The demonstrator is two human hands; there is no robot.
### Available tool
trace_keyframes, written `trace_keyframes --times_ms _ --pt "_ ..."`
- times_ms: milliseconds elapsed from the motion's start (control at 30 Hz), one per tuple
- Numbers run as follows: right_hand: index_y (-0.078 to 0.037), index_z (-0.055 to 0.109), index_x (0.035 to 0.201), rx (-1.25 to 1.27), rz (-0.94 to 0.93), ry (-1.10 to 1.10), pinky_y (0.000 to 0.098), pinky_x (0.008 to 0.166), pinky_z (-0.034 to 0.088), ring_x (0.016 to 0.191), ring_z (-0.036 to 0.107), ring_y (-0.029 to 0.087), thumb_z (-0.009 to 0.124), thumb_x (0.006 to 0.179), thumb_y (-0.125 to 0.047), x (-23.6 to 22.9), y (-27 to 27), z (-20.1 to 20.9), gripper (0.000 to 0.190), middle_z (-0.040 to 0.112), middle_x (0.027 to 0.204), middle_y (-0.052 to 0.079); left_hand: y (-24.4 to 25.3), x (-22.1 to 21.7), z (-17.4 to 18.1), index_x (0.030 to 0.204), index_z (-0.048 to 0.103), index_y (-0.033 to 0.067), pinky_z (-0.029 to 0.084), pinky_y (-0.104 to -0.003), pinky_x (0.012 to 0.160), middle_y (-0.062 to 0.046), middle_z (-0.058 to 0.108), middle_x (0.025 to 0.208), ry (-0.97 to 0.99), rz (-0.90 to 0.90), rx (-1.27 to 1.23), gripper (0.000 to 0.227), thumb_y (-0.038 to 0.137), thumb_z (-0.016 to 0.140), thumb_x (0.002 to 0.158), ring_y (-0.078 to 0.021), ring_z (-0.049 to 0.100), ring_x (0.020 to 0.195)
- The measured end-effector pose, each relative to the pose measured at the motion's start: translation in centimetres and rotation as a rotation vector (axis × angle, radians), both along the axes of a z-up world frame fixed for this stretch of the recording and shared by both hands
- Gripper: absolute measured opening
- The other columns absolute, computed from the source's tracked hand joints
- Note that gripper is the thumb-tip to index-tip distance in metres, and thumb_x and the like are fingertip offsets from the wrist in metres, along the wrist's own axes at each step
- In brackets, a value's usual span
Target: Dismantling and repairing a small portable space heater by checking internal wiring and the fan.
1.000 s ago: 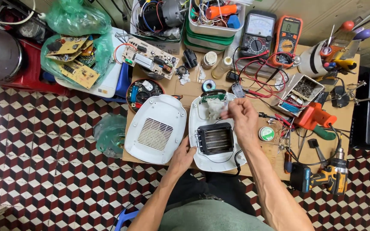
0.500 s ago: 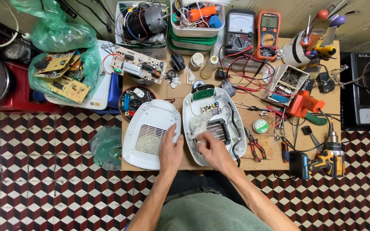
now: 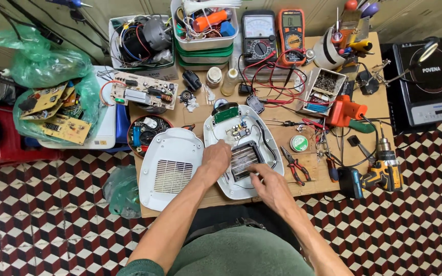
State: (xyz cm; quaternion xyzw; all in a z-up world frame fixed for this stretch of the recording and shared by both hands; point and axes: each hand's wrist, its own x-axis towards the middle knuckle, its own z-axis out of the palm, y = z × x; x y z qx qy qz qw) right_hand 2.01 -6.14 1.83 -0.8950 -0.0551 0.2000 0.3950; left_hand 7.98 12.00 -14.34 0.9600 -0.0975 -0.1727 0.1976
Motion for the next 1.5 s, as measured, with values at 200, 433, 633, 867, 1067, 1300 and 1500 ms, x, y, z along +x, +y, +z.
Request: trace_keyframes --times_ms 200,433,633,867,1067,1300,1500 --pt "-0.004 0.069 0.113 0.039 -0.168 -0.044 0.037 0.075 0.056 0.086 0.071 0.027 0.061 0.093 -0.018 0.7 -0.8 -1.0 0.026 0.072 0.108 0.013 2.6 1.4 4.6 0.093 0.073 -0.0003 0.055 -0.05 0.08 -0.024 0.073 0.094 0.075 0.127 -0.297 0.017 0.016 0.071 0.088 -0.0415 0.07 0.091" --pt "-0.005 0.07 0.115 0.007 -0.254 0.057 0.0371 0.077 0.055 0.083 0.071 0.027 0.061 0.093 -0.019 0.6 -1.3 -1.7 0.028 0.073 0.108 0.013 2.5 0.0 7.0 0.108 0.066 0.0012 0.056 -0.05 0.074 -0.021 0.074 0.095 -0.02 0.248 -0.409 0.028 0.012 0.07 0.082 -0.042 0.07 0.084" --pt "-0.004 0.069 0.115 -0.049 -0.163 0.033 0.0397 0.082 0.055 0.09 0.072 0.031 0.062 0.093 -0.02 -0.2 -1.8 -4.3 0.028 0.072 0.109 0.016 2.5 -0.7 6.2 0.119 0.069 0.0113 0.055 -0.051 0.069 -0.02 0.069 0.099 -0.079 -0.041 -0.148 0.032 0.007 0.059 0.089 -0.0399 0.07 0.079" --pt "-0.002 0.069 0.114 -0.063 -0.102 -0.003 0.0427 0.084 0.053 0.093 0.07 0.035 0.061 0.093 -0.02 -0.8 -1.4 -4.7 0.028 0.071 0.112 0.017 0.4 0.8 0.0 0.11 0.073 0.0072 0.057 -0.045 0.075 -0.016 0.075 0.1 0.083 -0.218 0.2 0.024 0.009 0.055 0.095 -0.0322 0.073 0.09" --pt "-0.003 0.068 0.115 -0.051 -0.107 0.02 0.043 0.084 0.053 0.093 0.07 0.034 0.06 0.093 -0.02 -0.8 -1.4 -4.1 0.029 0.071 0.112 0.017 1.5 2.0 6.0 0.099 0.078 0.0081 0.058 -0.044 0.083 -0.016 0.076 0.1 0.218 -0.195 0.234 0.02 0.014 0.061 0.09 -0.0321 0.073 0.097" --pt "-0.002 0.07 0.113 0.079 -0.247 0.016 0.0363 0.079 0.054 0.086 0.071 0.026 0.061 0.094 -0.021 -1.1 -1.6 -2.8 0.029 0.073 0.106 0.014 9.5 2.1 18.2 0.112 0.073 0.0063 0.054 -0.039 0.07 -0.016 0.074 0.095 -0.122 0.803 -0.519 0.024 0.011 0.054 0.097 -0.0293 0.072 0.079" --pt "-0.003 0.071 0.116 0.057 -0.329 0.102 0.0331 0.072 0.052 0.075 0.064 0.02 0.06 0.095 -0.021 -0.6 -1.9 -2.2 0.03 0.073 0.091 0.013 12.3 5.3 1.4 0.14 0.059 -0.0028 0.049 -0.045 0.1 -0.028 0.057 0.137 -0.384 0.465 -0.486 0.042 0.014 0.06 0.101 -0.0384 0.06 0.119"
